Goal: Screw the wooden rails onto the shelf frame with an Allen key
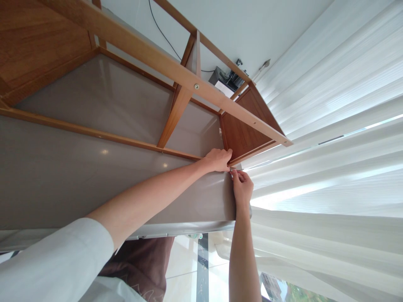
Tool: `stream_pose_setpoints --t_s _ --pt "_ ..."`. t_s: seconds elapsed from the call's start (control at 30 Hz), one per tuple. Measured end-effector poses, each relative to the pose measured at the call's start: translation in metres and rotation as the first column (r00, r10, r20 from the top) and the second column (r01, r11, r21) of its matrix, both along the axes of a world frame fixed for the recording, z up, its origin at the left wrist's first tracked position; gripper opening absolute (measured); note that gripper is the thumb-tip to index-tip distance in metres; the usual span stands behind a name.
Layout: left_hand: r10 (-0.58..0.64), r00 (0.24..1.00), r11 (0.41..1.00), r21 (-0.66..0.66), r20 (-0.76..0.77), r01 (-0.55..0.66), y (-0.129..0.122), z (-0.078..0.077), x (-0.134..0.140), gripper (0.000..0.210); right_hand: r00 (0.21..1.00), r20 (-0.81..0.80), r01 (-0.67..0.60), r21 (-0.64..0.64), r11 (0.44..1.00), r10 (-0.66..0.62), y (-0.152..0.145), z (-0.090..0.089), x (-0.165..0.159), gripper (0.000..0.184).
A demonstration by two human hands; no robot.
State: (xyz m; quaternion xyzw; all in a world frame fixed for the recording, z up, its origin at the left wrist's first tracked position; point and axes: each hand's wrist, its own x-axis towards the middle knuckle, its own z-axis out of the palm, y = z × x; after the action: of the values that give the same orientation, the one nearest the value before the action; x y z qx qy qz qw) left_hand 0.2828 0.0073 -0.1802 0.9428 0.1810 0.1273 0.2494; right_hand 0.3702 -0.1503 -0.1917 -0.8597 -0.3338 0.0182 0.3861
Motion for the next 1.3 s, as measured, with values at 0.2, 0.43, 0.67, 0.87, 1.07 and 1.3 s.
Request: stream_pose_setpoints --t_s 0.2,0.43,0.67,0.87,1.07,1.3 --pt "-0.004 1.0 1.0 -0.007 -0.005 0.004 0.0 0.001 -0.001 0.049 1.0 -0.016 -0.002 0.018 1.0 0.002 0.0 -0.002 0.001 0.05" --pt "-0.002 1.0 1.0 -0.019 -0.009 0.001 0.0 0.0 0.0 0.046 0.991 0.131 0.028 0.004 1.0 -0.029 -0.002 -0.002 -0.007 0.041" --pt "0.002 1.0 1.0 -0.013 0.01 -0.002 0.001 -0.003 0.002 0.049 0.953 0.302 0.015 -0.052 0.999 0.001 -0.001 -0.002 -0.016 0.039" --pt "0.004 1.0 1.0 -0.009 0.027 -0.003 0.001 -0.005 0.004 0.052 0.935 0.348 -0.032 -0.108 0.994 0.068 -0.002 -0.003 -0.019 0.038" --pt "0.005 1.0 1.0 -0.009 0.024 -0.005 0.001 -0.005 0.003 0.054 0.963 0.268 -0.013 -0.058 0.998 0.028 0.0 0.0 -0.013 0.04" --pt "0.007 1.0 1.0 0.001 0.017 -0.007 0.0 -0.004 0.003 0.05 0.999 0.036 -0.004 0.007 1.0 0.004 0.001 -0.001 0.0 0.049"
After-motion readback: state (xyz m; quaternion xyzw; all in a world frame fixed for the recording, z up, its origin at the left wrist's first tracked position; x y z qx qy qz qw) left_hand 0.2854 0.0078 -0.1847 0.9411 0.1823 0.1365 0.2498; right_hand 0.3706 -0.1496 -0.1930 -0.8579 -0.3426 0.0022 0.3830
